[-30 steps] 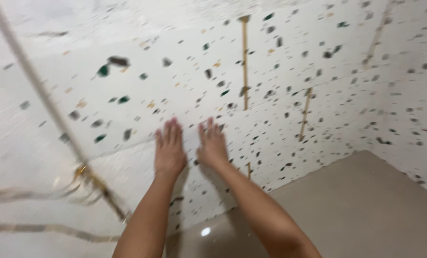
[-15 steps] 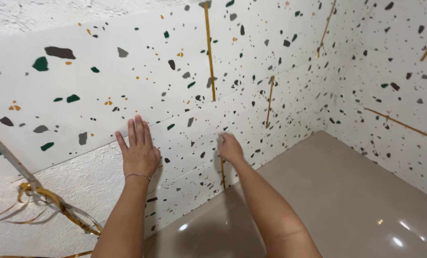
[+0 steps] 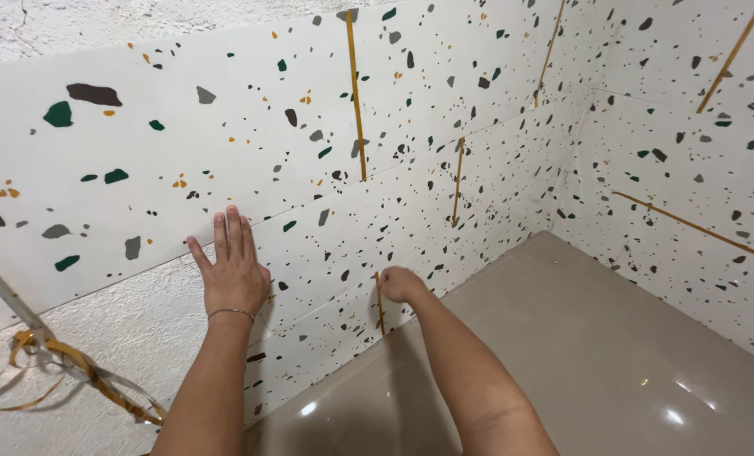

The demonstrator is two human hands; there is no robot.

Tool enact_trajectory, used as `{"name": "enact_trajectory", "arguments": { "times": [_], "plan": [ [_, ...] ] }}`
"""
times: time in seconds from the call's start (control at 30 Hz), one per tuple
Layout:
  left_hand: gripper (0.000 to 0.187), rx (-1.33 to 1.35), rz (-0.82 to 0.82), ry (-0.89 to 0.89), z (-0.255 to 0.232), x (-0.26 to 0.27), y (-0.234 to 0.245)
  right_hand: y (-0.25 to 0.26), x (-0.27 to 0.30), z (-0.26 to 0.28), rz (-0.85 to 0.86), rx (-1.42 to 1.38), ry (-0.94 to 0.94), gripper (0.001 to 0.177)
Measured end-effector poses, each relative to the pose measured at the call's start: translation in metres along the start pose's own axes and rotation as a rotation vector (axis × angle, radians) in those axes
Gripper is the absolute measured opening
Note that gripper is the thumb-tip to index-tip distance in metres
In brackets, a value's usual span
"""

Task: The person places white terrazzo-patterned tiles onto a wall and then applies gold decorative strips along the seams and edges. The person aligns each tile by hand and smooths the strips to ensure they adhere.

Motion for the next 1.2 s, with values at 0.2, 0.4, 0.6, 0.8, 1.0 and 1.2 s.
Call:
{"name": "enact_trajectory", "arguments": {
  "times": [0.2, 0.4, 0.6, 0.8, 1.0, 1.2],
  "plan": [
    [0.087, 0.043, 0.012, 0.020, -0.003, 0.001, -0.001, -0.012, 0.003, -0.022, 0.224, 0.020, 0.043, 0.021],
    [0.086, 0.054, -0.028, 0.023, -0.003, 0.000, -0.005, -0.004, -0.009, -0.064, 0.116, 0.000, 0.009, 0.024],
    [0.085, 0.106, -0.021, 0.061, -0.012, -0.001, -0.004, 0.007, -0.012, -0.104, 0.075, -0.010, -0.062, 0.028],
    [0.092, 0.336, 0.010, 0.057, -0.007, -0.004, -0.002, 0.006, -0.021, -0.108, 0.106, 0.013, 0.086, 0.024],
    [0.086, 0.554, -0.055, -0.108, -0.011, 0.038, -0.018, -0.002, -0.032, -0.058, 0.160, -0.076, 0.228, 0.034],
    [0.060, 0.556, -0.026, -0.061, 0.012, 0.120, -0.060, -0.022, -0.040, -0.005, 0.254, 0.066, 0.205, 0.040]
  ]
}}
Point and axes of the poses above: each hand's wrist, its own x-axis away from the middle knuckle, its own y-axis out of the back of the hand, z = x × y, the point moved 1 cm from there along -x, towards the middle knuckle, and after that the axes turned 1 degree about y, right-handed, at the moved point
